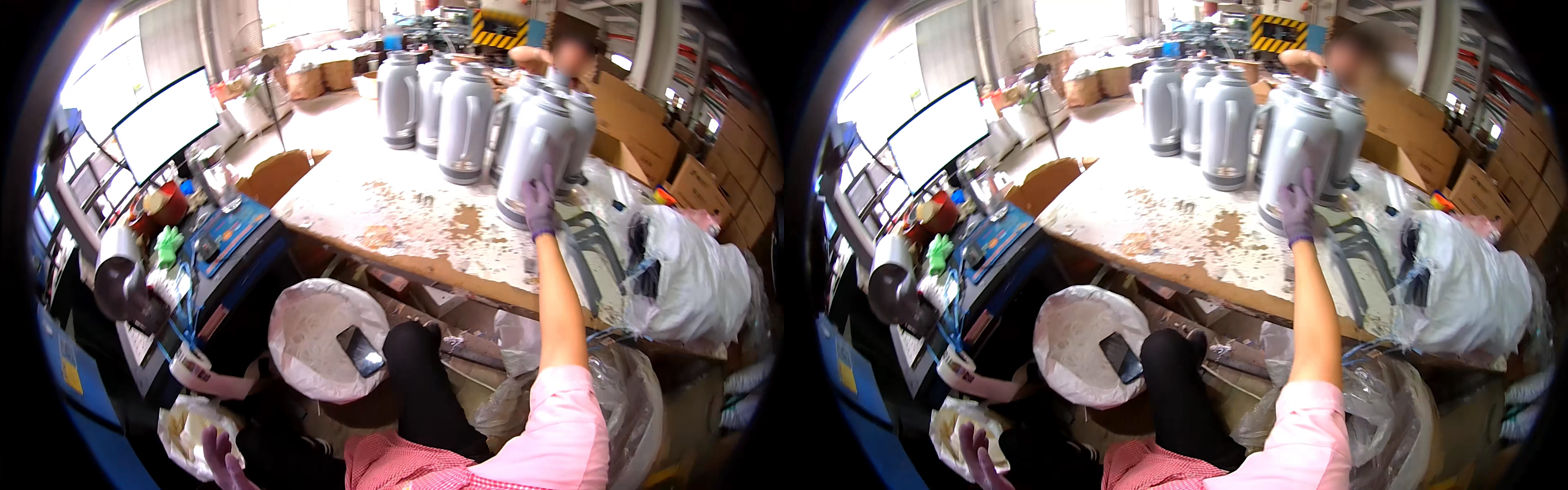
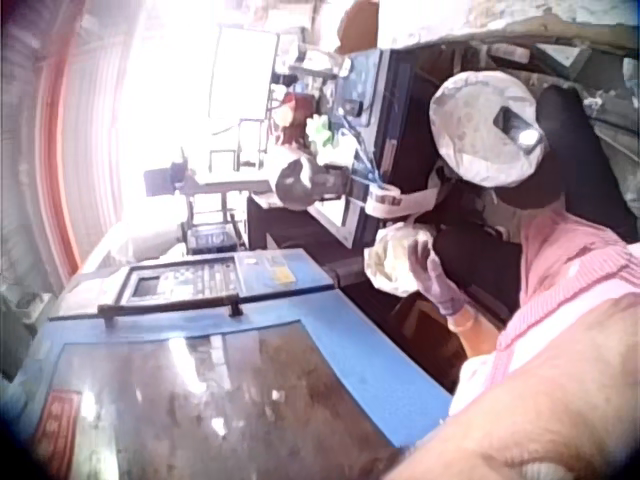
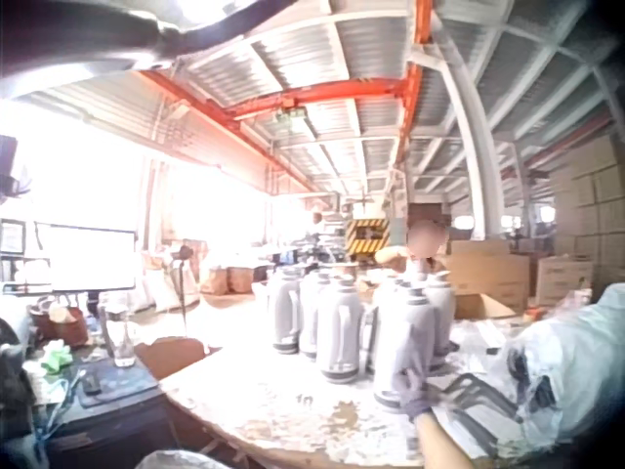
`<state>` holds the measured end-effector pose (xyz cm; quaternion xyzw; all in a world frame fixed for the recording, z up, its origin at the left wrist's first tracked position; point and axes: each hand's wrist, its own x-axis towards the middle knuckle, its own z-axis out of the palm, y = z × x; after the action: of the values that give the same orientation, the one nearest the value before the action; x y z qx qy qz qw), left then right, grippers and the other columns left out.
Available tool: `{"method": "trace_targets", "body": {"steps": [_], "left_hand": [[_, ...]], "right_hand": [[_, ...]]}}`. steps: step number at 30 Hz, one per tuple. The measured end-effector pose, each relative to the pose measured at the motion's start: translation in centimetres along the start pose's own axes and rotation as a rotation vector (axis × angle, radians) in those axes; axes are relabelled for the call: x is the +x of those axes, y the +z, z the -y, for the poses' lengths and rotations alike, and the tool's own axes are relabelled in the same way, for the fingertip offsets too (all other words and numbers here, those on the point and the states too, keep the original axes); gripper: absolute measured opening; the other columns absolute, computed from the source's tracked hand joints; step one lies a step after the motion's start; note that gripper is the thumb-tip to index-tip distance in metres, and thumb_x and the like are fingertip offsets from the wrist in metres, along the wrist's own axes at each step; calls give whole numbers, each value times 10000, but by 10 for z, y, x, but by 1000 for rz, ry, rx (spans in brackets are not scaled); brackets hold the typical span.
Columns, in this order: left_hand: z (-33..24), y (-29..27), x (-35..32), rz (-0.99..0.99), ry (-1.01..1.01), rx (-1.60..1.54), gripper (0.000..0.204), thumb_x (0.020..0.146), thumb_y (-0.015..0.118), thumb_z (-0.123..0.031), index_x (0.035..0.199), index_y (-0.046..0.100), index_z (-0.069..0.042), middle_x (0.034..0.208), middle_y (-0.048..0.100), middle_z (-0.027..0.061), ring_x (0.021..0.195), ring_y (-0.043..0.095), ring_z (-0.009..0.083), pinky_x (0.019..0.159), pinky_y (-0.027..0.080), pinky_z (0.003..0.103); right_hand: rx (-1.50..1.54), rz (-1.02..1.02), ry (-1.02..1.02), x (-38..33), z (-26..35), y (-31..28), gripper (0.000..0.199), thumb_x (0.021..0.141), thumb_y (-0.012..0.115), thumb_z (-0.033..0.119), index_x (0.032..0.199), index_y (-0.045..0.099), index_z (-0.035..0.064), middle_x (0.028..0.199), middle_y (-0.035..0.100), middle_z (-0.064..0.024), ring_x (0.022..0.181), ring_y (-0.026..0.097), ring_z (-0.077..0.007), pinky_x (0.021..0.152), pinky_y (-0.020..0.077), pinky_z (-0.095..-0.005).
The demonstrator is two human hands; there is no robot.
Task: The person assembles white thermos flasks by inserting a grey handle into the body, screwing on a grey base ring, and attaching a grey lid. The person handles the components one at a time, repeating the process for multiple units in a workshop setting.
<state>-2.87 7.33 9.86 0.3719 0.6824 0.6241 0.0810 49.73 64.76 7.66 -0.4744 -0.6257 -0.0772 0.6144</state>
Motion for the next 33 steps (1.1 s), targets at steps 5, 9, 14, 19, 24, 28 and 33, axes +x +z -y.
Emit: {"method": "trace_targets", "body": {"steps": [5, 9, 14, 19, 24, 28, 33], "left_hand": [[12, 2, 1, 59, 41, 47, 503, 1024, 525, -178, 1449, 423, 70, 1381, 541, 211, 1206, 572, 328, 1030, 460, 421], [17, -3, 0, 92, 21, 103, 501, 1028, 514, -174, 1455, 411, 67, 1368, 550, 211, 1209, 574, 323, 1024, 465, 414], [5, 1, 11, 129, -25, 114, 491, 1023, 518, -182, 1431, 438, 79, 1351, 561, 211, 1180, 592, 321, 1009, 478, 409], [-4, 24, 23, 194, 124, 76, 490, 1031, 484, -235, 1384, 475, 106, 1355, 550, 226, 1149, 604, 359, 982, 505, 428], [5, 37, 33, 246, 121, 40, 635, 1021, 442, -394, 1512, 359, 0, 1519, 431, 150, 1343, 463, 296, 1123, 370, 406], [0, 24, 31, 296, 189, 126, 617, 1044, 380, -404, 1518, 352, -10, 1534, 405, 170, 1353, 458, 325, 1136, 367, 434], [-25, -7, 17, 138, 348, 235, 481, 1020, 508, -295, 1319, 571, 76, 1325, 581, 236, 1162, 611, 348, 968, 520, 415]], "right_hand": [[-335, 340, 367, 16, 5, -22, 778, 804, 717, 495, 1388, 528, 18, 1489, 462, -187, 1392, 414, -355, 1166, 318, -396], [-795, 471, 186, -42, 35, -100, 865, 735, 761, 507, 1433, 477, 83, 1477, 454, -168, 1357, 450, -330, 1129, 357, -460], [-959, 533, 407, -111, 3, -182, 666, 809, 715, 364, 1405, 508, 153, 1355, 545, -145, 1218, 545, -345, 1028, 449, -465], [-738, 475, 158, -132, -21, -187, 554, 845, 666, 156, 1384, 542, 179, 1161, 601, -168, 1046, 593, -370, 944, 491, -454], [-632, 452, 229, -117, -24, -157, 567, 847, 723, 243, 1373, 549, 127, 1262, 589, -185, 1147, 578, -377, 1003, 474, -427], [-251, 254, 219, -81, -40, -158, 530, 813, 784, 381, 1201, 650, 45, 1177, 663, -208, 1084, 640, -339, 932, 509, -398], [-1292, 498, 508, 14, -132, -303, 501, 893, 490, 357, 1077, 695, -62, 1125, 657, -321, 1116, 646, -426, 987, 492, -506]]}}
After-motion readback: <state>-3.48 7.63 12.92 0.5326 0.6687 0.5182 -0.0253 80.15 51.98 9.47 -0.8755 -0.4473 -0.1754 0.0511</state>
